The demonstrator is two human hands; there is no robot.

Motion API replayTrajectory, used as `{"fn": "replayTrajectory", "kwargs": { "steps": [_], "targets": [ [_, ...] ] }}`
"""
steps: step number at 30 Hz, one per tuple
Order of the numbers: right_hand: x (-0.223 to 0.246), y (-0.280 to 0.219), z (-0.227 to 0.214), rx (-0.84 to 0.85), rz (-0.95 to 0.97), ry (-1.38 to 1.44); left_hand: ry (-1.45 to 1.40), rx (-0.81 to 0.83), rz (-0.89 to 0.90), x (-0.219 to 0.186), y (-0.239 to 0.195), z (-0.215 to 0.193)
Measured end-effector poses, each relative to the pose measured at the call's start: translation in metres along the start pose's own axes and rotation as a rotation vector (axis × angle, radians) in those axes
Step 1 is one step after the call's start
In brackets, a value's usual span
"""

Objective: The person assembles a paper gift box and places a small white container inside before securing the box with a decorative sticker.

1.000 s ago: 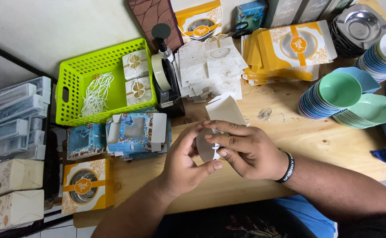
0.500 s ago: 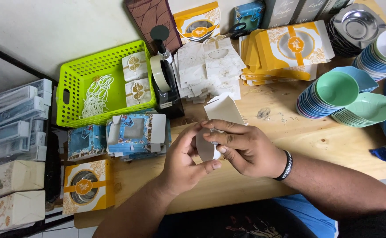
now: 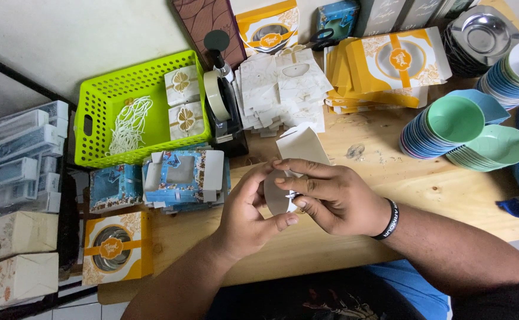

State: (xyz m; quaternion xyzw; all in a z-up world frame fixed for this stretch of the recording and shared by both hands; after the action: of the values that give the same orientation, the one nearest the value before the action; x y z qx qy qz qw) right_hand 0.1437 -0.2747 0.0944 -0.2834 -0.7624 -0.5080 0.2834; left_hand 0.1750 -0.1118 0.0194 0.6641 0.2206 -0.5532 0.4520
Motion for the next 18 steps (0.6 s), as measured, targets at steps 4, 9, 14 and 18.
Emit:
{"fn": "replayTrajectory", "kwargs": {
  "steps": [4,9,14,18],
  "targets": [
    [-0.006,-0.005,0.000,-0.026,0.013,0.014,0.057,-0.011,0.013,-0.013,0.003,0.004],
    [-0.007,-0.006,-0.001,-0.012,-0.019,0.007,0.050,0.000,-0.027,-0.007,0.001,0.002],
    [-0.004,-0.003,0.001,-0.020,-0.012,0.005,0.036,-0.011,-0.027,-0.002,0.002,-0.001],
    [-0.003,-0.003,0.001,-0.043,0.007,0.002,0.020,-0.013,-0.039,-0.006,0.003,0.001]
  ]
}}
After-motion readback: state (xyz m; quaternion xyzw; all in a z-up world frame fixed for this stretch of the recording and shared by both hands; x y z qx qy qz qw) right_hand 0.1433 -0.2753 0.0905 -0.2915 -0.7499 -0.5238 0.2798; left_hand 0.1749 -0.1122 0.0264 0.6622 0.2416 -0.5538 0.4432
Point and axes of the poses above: each hand's wrist, its own y-axis towards the middle knuckle, its own z-axis out of the palm, x = y × z, the point moved 5 cm from there along y, towards the middle knuckle
